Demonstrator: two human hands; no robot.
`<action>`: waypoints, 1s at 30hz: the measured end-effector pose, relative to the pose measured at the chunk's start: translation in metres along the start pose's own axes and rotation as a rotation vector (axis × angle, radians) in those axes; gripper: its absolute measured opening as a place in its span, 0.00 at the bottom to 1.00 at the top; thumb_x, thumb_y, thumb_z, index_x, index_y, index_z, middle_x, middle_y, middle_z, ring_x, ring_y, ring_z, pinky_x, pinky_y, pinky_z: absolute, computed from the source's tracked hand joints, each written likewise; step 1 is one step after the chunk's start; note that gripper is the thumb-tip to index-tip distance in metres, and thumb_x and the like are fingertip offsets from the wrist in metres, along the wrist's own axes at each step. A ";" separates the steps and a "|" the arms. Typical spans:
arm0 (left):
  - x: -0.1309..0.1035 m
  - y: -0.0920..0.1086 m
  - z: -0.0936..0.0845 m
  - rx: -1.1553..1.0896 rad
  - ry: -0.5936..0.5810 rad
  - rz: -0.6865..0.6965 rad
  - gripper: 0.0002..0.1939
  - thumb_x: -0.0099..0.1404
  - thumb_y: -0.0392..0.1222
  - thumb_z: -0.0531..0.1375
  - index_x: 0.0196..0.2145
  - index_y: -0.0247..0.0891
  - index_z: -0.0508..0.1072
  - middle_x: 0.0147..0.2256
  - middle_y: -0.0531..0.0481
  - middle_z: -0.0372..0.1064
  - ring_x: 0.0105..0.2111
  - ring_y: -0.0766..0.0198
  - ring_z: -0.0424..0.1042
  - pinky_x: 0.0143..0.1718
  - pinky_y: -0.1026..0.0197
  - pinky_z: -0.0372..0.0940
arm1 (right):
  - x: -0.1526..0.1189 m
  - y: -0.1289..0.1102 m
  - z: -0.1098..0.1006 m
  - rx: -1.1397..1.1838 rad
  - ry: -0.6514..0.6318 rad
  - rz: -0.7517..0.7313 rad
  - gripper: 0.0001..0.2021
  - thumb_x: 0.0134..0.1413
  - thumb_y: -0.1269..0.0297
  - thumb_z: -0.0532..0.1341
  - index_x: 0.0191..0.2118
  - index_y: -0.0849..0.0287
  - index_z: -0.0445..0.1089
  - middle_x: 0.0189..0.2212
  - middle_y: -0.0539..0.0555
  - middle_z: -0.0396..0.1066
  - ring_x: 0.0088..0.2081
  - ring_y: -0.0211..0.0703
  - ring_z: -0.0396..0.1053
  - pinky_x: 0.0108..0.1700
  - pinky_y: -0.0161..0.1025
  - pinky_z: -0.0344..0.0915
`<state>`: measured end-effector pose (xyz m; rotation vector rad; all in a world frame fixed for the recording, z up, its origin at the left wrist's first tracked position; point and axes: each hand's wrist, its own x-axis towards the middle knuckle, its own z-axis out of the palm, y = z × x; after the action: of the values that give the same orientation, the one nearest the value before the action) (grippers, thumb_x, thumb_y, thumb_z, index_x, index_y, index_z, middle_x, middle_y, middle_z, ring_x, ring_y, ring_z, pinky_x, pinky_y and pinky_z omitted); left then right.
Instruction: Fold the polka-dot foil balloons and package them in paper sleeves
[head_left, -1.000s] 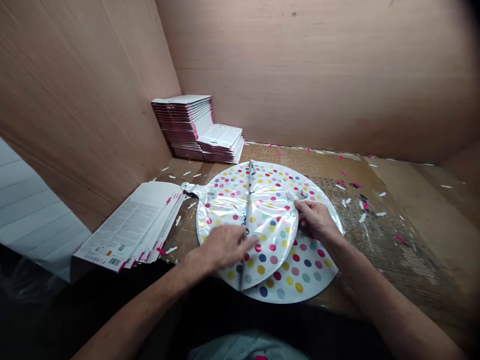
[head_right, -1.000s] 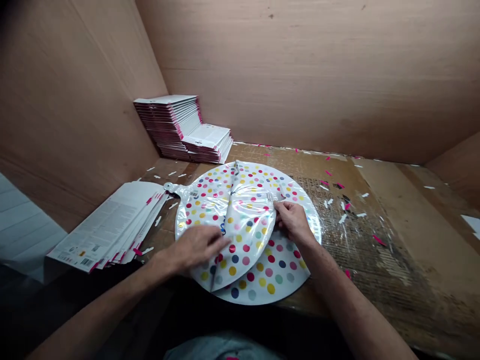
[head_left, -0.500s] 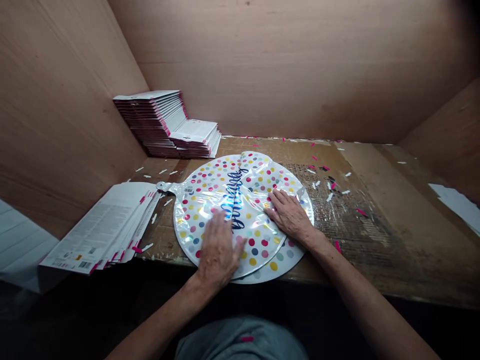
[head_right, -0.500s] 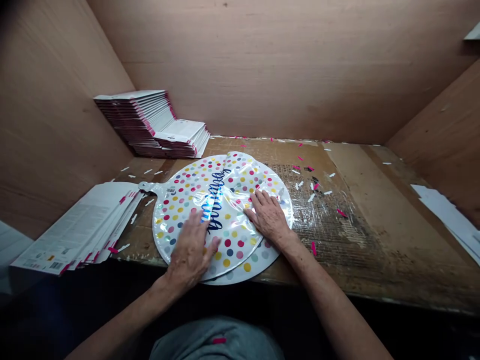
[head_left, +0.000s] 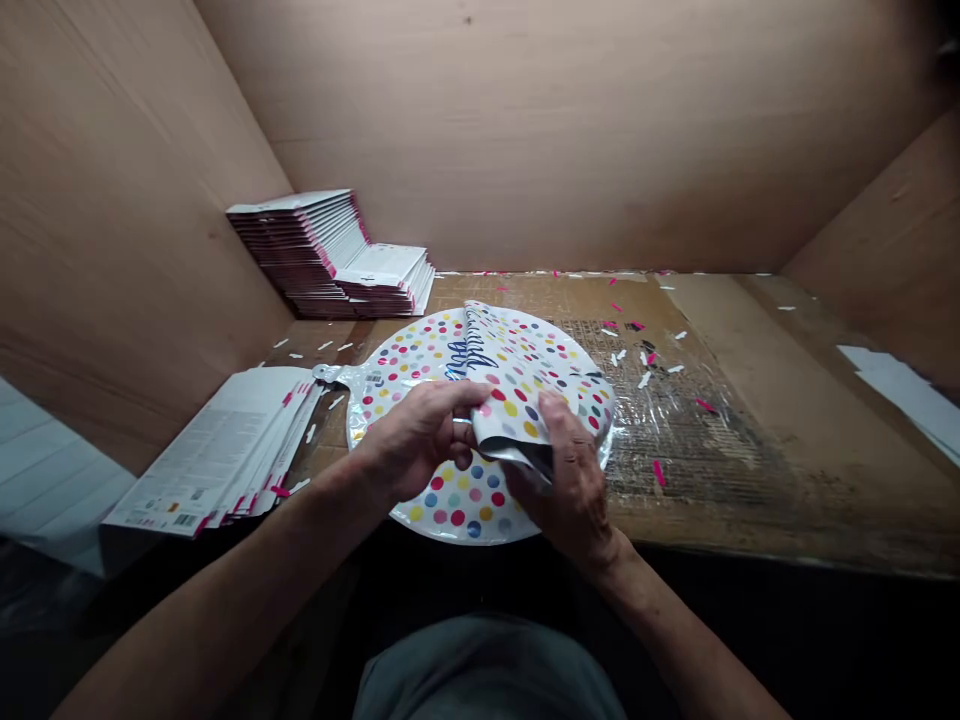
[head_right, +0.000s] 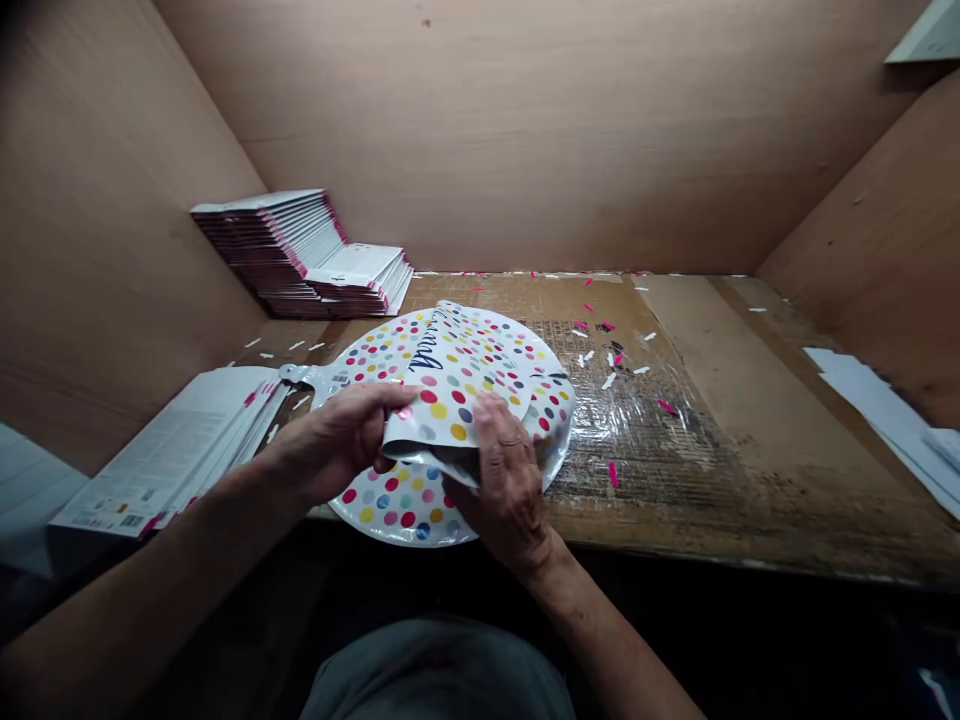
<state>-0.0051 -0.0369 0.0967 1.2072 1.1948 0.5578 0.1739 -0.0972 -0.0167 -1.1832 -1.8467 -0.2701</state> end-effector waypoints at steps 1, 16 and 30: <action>-0.001 0.005 -0.005 0.124 -0.011 0.017 0.19 0.59 0.57 0.58 0.25 0.37 0.71 0.20 0.51 0.65 0.20 0.64 0.67 0.20 0.63 0.59 | -0.004 0.009 0.002 -0.029 0.025 0.025 0.40 0.62 0.60 0.58 0.72 0.60 0.35 0.63 0.68 0.59 0.65 0.61 0.56 0.62 0.61 0.60; 0.114 -0.089 -0.013 1.282 -0.066 0.794 0.38 0.69 0.62 0.49 0.64 0.29 0.58 0.67 0.30 0.49 0.69 0.44 0.45 0.67 0.42 0.44 | 0.001 0.077 -0.018 -0.193 -0.713 -0.422 0.32 0.52 0.73 0.55 0.65 0.68 0.59 0.65 0.71 0.56 0.67 0.59 0.53 0.63 0.57 0.60; 0.148 -0.072 0.017 1.124 -0.032 0.948 0.26 0.72 0.53 0.49 0.57 0.31 0.68 0.62 0.33 0.60 0.65 0.49 0.56 0.64 0.47 0.52 | -0.018 0.062 -0.018 -0.170 -0.684 -0.417 0.25 0.57 0.72 0.55 0.61 0.63 0.64 0.64 0.69 0.59 0.67 0.58 0.54 0.60 0.57 0.63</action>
<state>0.0427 0.0591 -0.0295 2.7844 0.8123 0.5218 0.2370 -0.0868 -0.0371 -1.0653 -2.7231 -0.2769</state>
